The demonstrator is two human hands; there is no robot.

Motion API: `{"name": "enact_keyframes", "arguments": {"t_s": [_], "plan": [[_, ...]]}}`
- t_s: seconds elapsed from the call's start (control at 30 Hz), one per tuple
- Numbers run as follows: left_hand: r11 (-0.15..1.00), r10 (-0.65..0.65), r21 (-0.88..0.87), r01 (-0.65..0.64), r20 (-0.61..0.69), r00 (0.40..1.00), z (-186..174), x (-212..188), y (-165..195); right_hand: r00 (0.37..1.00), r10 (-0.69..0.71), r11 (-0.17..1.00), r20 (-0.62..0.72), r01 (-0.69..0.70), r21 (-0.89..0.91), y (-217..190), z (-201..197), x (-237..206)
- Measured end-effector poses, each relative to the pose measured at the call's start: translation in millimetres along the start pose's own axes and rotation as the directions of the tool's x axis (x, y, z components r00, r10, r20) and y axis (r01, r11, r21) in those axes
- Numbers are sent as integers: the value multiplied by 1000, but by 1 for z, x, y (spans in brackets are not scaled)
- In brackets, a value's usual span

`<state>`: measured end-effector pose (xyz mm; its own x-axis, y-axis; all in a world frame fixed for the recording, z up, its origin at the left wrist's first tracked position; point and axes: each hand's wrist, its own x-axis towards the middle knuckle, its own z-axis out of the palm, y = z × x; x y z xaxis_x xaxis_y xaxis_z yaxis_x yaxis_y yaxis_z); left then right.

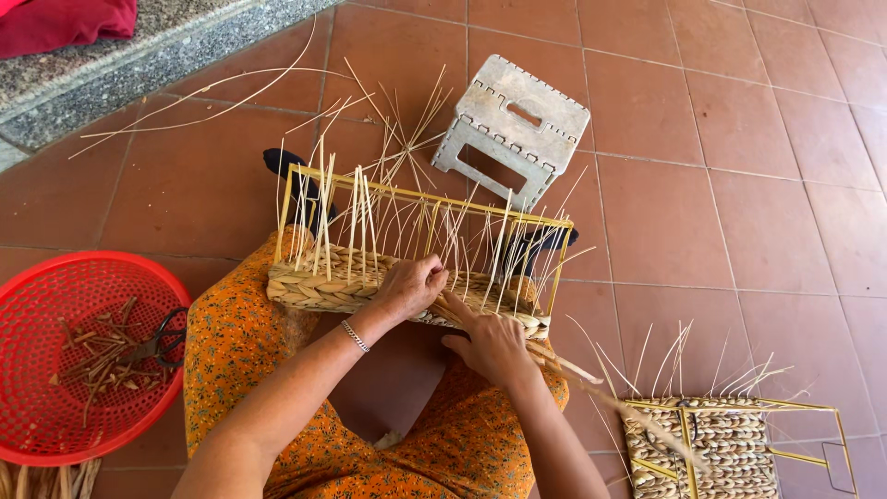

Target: The person sits on the floor and weaves dried plant fiber strips around a metal frame basket, threading and pulling the strips over and under the upright stakes to build up the woven side wall. They rotate the frame as they work and tuck the fiber ends to secure the weave.

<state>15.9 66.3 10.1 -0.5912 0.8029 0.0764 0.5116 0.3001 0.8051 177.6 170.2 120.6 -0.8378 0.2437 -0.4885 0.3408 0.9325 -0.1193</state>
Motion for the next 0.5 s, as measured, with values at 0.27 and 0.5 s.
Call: {"name": "enact_keyframes", "arguments": {"t_s": [0.27,0.5], "plan": [[982,131,-151,-116,91,987,-25,-15,-1,998,56,937,17,-59,343,29,-6,32],[940,101,-340,-10,249,963,-43,-24,-4,850,5,994,-527,54,97,33,-12,10]]}}
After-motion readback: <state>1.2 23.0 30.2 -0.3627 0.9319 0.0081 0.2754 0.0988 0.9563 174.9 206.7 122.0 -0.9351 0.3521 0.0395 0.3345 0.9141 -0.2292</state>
